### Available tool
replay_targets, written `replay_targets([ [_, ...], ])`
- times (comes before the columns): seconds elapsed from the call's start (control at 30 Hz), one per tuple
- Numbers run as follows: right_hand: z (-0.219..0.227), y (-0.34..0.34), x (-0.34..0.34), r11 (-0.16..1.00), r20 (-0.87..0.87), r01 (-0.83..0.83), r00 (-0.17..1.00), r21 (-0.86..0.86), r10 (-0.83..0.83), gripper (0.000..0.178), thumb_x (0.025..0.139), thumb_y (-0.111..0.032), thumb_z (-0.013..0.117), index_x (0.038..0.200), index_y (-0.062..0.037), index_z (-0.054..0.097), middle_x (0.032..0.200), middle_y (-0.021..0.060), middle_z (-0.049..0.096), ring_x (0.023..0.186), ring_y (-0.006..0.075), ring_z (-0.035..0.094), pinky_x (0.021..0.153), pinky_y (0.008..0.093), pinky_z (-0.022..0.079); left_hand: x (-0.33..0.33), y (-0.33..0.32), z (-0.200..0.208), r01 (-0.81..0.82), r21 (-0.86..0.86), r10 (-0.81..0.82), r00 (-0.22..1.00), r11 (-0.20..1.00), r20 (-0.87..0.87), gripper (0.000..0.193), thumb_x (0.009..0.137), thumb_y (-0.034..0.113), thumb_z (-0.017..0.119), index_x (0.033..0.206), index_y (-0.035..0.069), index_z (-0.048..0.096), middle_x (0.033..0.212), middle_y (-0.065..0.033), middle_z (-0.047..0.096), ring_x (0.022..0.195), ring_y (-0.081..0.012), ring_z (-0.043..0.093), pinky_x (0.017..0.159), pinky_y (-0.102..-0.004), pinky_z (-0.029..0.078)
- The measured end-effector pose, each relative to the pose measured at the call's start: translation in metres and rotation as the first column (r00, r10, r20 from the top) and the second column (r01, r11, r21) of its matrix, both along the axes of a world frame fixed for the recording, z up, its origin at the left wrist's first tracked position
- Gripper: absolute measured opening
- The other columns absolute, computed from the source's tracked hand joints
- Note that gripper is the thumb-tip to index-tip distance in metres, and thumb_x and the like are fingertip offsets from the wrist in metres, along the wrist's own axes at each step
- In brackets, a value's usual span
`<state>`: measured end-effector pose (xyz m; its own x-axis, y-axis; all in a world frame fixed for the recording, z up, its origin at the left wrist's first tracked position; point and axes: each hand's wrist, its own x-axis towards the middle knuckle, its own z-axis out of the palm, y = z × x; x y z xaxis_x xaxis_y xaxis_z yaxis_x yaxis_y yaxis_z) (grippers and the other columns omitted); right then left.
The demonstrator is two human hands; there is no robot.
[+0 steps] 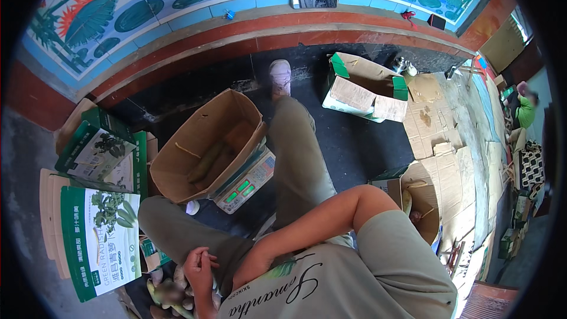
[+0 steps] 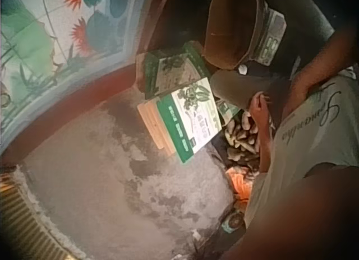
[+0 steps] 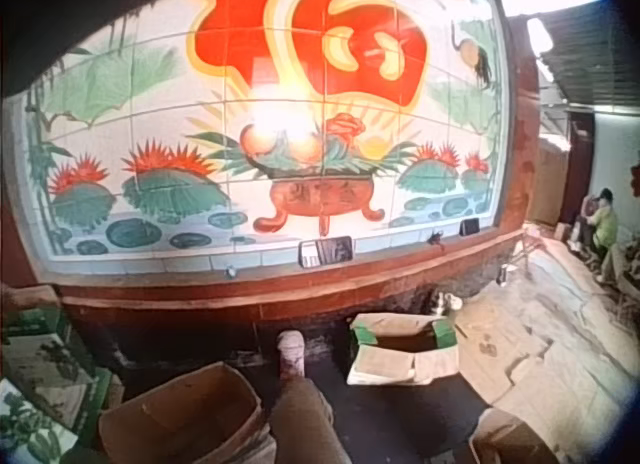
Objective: Weighing and packing tubers into a cardboard box.
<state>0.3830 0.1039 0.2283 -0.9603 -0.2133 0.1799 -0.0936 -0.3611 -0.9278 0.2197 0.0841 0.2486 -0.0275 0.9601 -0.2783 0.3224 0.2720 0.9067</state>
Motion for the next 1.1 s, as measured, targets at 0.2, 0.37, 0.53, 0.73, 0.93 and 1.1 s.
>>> replay_targets([
  [0.2,0.001,-0.002,-0.007,0.999,-0.033,-0.035,0.999,-0.028,0.034,0.044,0.085,-0.014,0.056,0.122,0.0048,0.043,0.116,0.0115,0.055,0.102,0.0137,0.048,0.086,0.0287,0.040,0.001,0.000,0.000,-0.006,0.007,0.006,1.000,1.000,-0.007,0.012,0.088,0.003,0.049,0.094,-0.004,0.057,0.068,-0.0090,0.059,0.057,-0.0107,0.057,0.050,-0.0232,0.048],
  [0.37,-0.003,-0.017,-0.020,0.979,-0.051,0.015,0.998,-0.201,-0.026,0.049,0.081,-0.012,0.061,0.125,-0.0004,0.044,0.114,0.0057,0.056,0.100,0.0105,0.048,0.085,0.0261,0.041,0.004,0.002,0.001,-0.031,-0.003,0.031,1.000,1.000,0.004,0.012,0.089,0.003,0.049,0.094,-0.004,0.057,0.068,-0.0087,0.059,0.056,-0.0104,0.056,0.050,-0.0231,0.048],
  [0.53,0.001,-0.021,-0.029,0.960,-0.097,-0.036,0.995,-0.277,0.010,0.058,0.081,-0.013,0.061,0.133,-0.0039,0.038,0.126,0.0041,0.049,0.109,0.0092,0.043,0.091,0.0248,0.037,0.002,0.001,-0.003,-0.021,0.015,0.021,1.000,1.000,-0.006,0.013,0.090,0.007,0.049,0.095,-0.003,0.056,0.067,-0.0083,0.059,0.052,-0.0095,0.055,0.049,-0.0217,0.046],
  [0.73,0.000,-0.009,-0.025,0.978,-0.085,-0.117,0.991,-0.172,0.103,0.057,0.090,-0.017,0.051,0.138,-0.0002,0.027,0.135,0.0105,0.041,0.120,0.0138,0.037,0.100,0.0255,0.028,0.002,0.000,0.001,-0.010,0.000,0.010,1.000,1.000,0.010,0.012,0.089,0.004,0.049,0.094,-0.004,0.057,0.068,-0.0095,0.059,0.055,-0.0107,0.056,0.050,-0.0231,0.048],
  [0.93,0.009,0.001,-0.004,0.997,0.010,-0.053,0.998,-0.049,0.054,0.048,0.092,-0.020,0.048,0.134,0.0017,0.035,0.129,0.0114,0.048,0.116,0.0156,0.044,0.097,0.0273,0.034,0.002,0.000,0.003,-0.013,-0.004,0.013,1.000,1.000,-0.001,0.012,0.088,0.003,0.049,0.094,-0.005,0.057,0.069,-0.0093,0.059,0.056,-0.0112,0.057,0.051,-0.0233,0.048],
  [1.1,0.022,0.012,0.013,0.997,0.124,-0.018,0.992,0.069,0.009,0.043,0.094,-0.023,0.045,0.128,0.0031,0.042,0.123,0.0138,0.054,0.109,0.0166,0.049,0.092,0.0289,0.038,0.003,0.001,0.005,0.003,-0.005,-0.003,1.000,1.000,0.011,0.012,0.088,0.002,0.049,0.094,-0.005,0.057,0.069,-0.0090,0.059,0.056,-0.0112,0.057,0.051,-0.0233,0.048],
])
